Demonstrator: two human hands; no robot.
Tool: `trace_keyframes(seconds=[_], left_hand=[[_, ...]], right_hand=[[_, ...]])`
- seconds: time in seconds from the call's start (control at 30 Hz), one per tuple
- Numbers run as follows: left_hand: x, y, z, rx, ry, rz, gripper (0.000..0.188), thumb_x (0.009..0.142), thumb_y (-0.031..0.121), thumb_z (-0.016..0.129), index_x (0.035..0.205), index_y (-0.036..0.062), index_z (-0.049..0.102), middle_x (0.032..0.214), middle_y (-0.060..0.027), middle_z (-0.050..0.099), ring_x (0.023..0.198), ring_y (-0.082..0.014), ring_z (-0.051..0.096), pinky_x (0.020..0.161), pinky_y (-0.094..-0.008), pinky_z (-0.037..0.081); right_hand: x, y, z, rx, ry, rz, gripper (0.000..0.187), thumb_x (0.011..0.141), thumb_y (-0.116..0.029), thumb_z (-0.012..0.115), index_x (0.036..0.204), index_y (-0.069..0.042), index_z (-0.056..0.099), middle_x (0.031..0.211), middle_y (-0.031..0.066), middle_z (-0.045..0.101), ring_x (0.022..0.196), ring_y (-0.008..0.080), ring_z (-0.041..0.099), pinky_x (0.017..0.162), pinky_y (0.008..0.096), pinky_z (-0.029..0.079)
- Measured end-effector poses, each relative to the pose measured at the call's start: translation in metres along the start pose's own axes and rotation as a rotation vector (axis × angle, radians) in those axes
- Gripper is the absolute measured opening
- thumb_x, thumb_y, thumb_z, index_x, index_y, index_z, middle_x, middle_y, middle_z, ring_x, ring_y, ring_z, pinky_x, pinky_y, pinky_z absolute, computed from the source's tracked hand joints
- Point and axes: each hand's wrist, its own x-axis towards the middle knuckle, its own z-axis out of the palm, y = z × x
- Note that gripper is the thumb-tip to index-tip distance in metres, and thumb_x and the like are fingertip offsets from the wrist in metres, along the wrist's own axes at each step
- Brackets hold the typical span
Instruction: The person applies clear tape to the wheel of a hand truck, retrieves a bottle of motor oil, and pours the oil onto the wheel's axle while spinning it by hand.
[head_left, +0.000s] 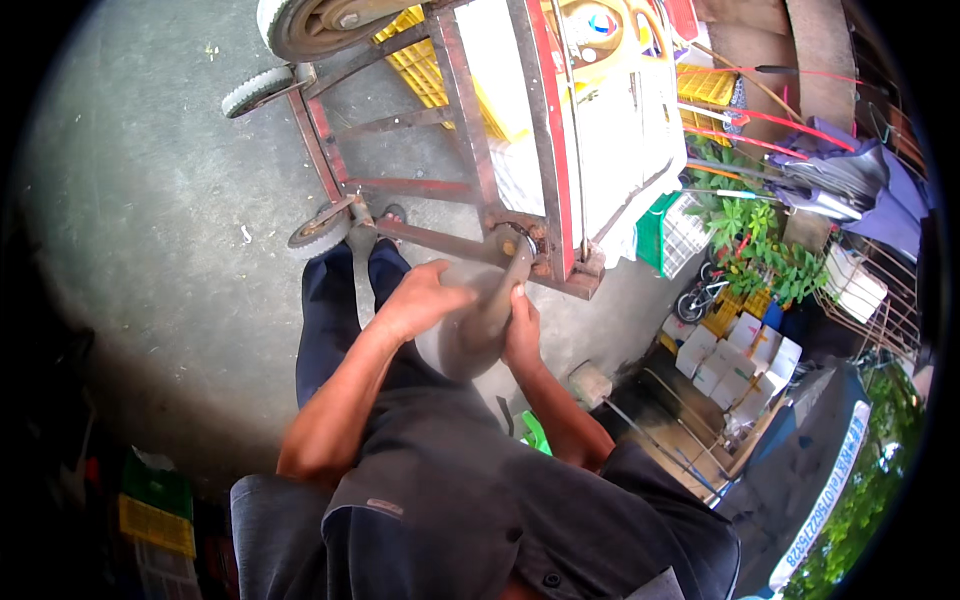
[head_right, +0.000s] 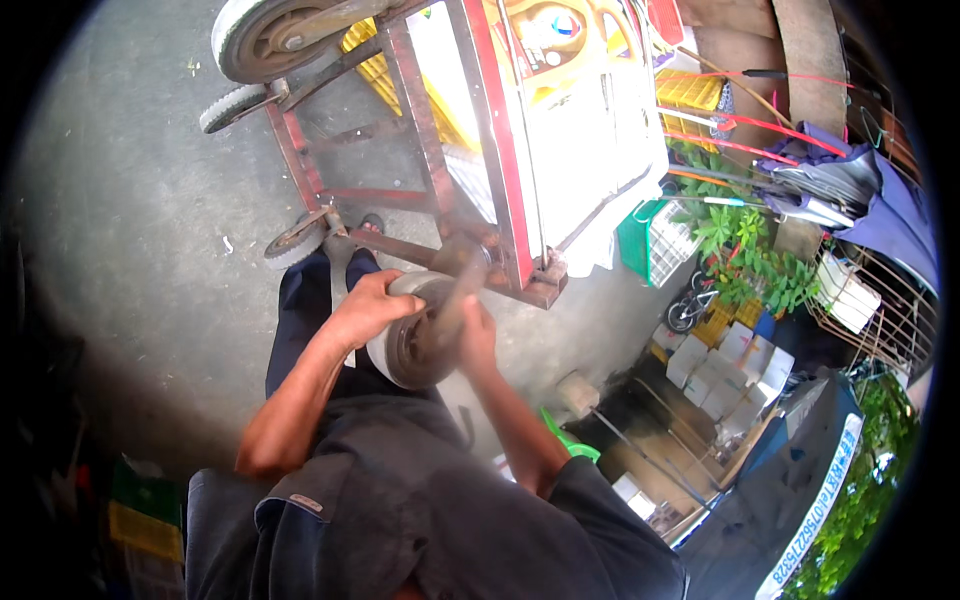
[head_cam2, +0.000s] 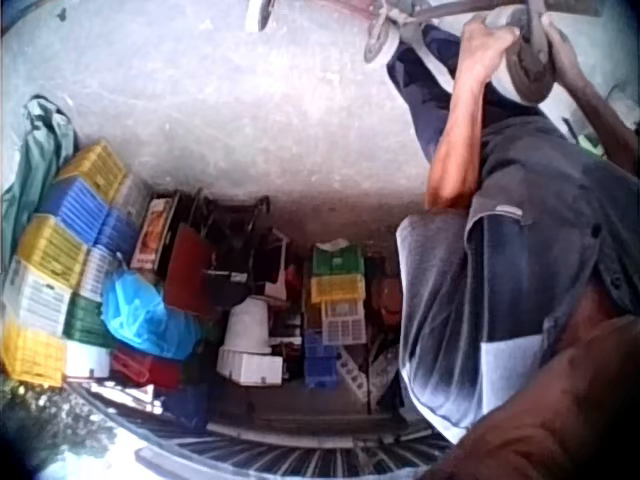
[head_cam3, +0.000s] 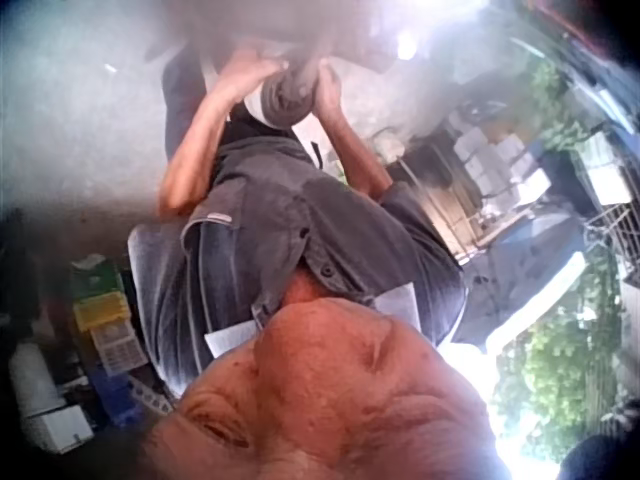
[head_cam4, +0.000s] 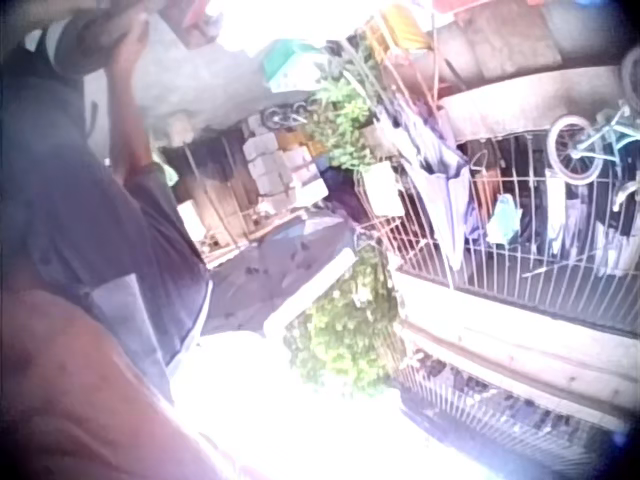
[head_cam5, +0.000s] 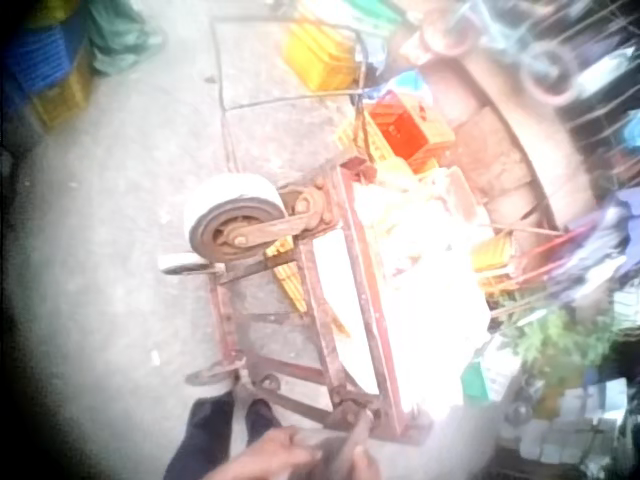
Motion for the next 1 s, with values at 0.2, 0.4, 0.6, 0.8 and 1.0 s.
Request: trace_keyframes(seconds=[0.2,0.4,0.6,0.8,1.0], left_hand=[[-0.003,0.015,-0.009,-0.108,-0.077,-0.066,0.039,0.080,0.021,0.068,0.104,-0.0092,0.065,0.094,-0.0110,0.069,0.083,-0.0169,0.063,0.079,-0.0296,0.050],[-0.004,0.013,-0.002,0.030,-0.041,0.004,0.044,0.079,0.020,0.069,0.110,-0.0101,0.062,0.096,-0.0114,0.068,0.087,-0.0166,0.063,0.080,-0.0283,0.049],[-0.003,0.022,-0.014,-0.130,-0.083,-0.130,0.046,0.079,0.023,0.069,0.110,-0.0107,0.064,0.098,-0.0149,0.070,0.087,-0.0176,0.066,0.079,-0.0305,0.051],[-0.004,0.013,-0.004,0.060,-0.023,-0.048,0.053,0.076,0.026,0.071,0.112,-0.0120,0.062,0.098,-0.0178,0.069,0.089,-0.0210,0.066,0.082,-0.0307,0.050],[-0.002,0.024,-0.014,0.075,-0.095,-0.143,0.061,0.077,0.024,0.070,0.125,-0.0102,0.054,0.114,-0.0184,0.062,0.105,-0.0217,0.059,0.094,-0.0311,0.045]], right_hand=[[0.009,-0.008,-0.004,-0.063,0.002,0.113,0.052,0.101,-0.040,0.048,0.123,0.007,0.054,0.112,0.0171,0.063,0.097,0.0235,0.064,0.085,0.0363,0.053],[0.001,0.002,0.005,0.061,-0.018,-0.029,0.048,0.099,-0.039,0.052,0.117,0.006,0.058,0.105,0.0146,0.064,0.090,0.0209,0.064,0.078,0.0333,0.053],[0.001,-0.019,0.011,-0.035,0.009,0.121,0.050,0.101,-0.038,0.049,0.121,0.007,0.056,0.108,0.0153,0.064,0.094,0.0215,0.064,0.082,0.0342,0.053],[0.003,0.006,0.005,0.070,-0.070,-0.019,0.043,0.102,-0.032,0.047,0.117,0.006,0.058,0.107,0.0129,0.064,0.095,0.0188,0.063,0.083,0.0332,0.051],[0.009,0.000,0.000,0.054,-0.164,0.016,0.038,0.101,-0.028,0.049,0.115,0.005,0.060,0.107,0.0110,0.064,0.097,0.0171,0.062,0.084,0.0315,0.050]])
